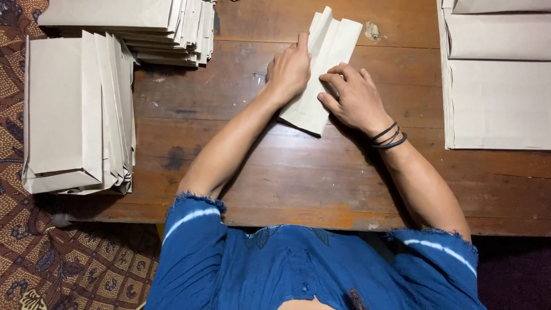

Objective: The person folds a flat sheet of paper into a small packet by hand, creasing edges and tucking flaps to form a sealed pouch. The finished packet is placed on a stack of similar packets, and the person picks up another sheet to repeat the process.

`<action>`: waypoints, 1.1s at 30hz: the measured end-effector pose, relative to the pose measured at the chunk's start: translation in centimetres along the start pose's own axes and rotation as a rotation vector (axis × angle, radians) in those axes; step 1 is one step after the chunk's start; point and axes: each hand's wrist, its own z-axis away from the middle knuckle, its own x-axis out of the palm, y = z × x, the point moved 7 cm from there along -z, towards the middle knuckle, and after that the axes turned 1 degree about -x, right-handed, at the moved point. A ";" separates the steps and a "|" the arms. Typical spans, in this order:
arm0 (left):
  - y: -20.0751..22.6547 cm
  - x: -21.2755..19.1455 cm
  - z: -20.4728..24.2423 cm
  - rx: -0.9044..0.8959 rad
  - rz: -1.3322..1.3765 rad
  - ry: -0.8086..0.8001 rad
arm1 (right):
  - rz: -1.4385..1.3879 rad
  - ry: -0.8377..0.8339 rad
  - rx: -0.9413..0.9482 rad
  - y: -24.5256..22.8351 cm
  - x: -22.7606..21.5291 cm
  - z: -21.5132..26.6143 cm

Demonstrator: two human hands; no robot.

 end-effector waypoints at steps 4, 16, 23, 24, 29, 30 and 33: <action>-0.6 0.8 0.5 0.018 -0.195 0.065 | 0.043 0.048 -0.049 -0.6 -0.1 0.3; 0.2 0.5 1.7 0.183 -0.368 -0.157 | 0.137 -0.017 -0.042 0.2 -0.4 -1.0; -0.1 1.5 2.1 0.119 -0.342 -0.101 | 0.319 0.101 0.079 1.4 0.4 -4.6; -0.2 1.5 2.0 0.108 -0.338 -0.096 | 0.329 0.153 0.077 1.5 0.3 -4.7; -0.2 1.8 1.8 0.111 -0.357 -0.063 | 0.324 0.246 0.066 2.4 0.9 -3.5; -0.2 1.9 1.8 0.122 -0.371 -0.048 | 0.353 0.228 0.073 2.8 1.3 -3.4; 1.1 1.1 0.5 0.284 -0.400 0.162 | 0.399 0.211 0.091 3.1 1.3 -3.9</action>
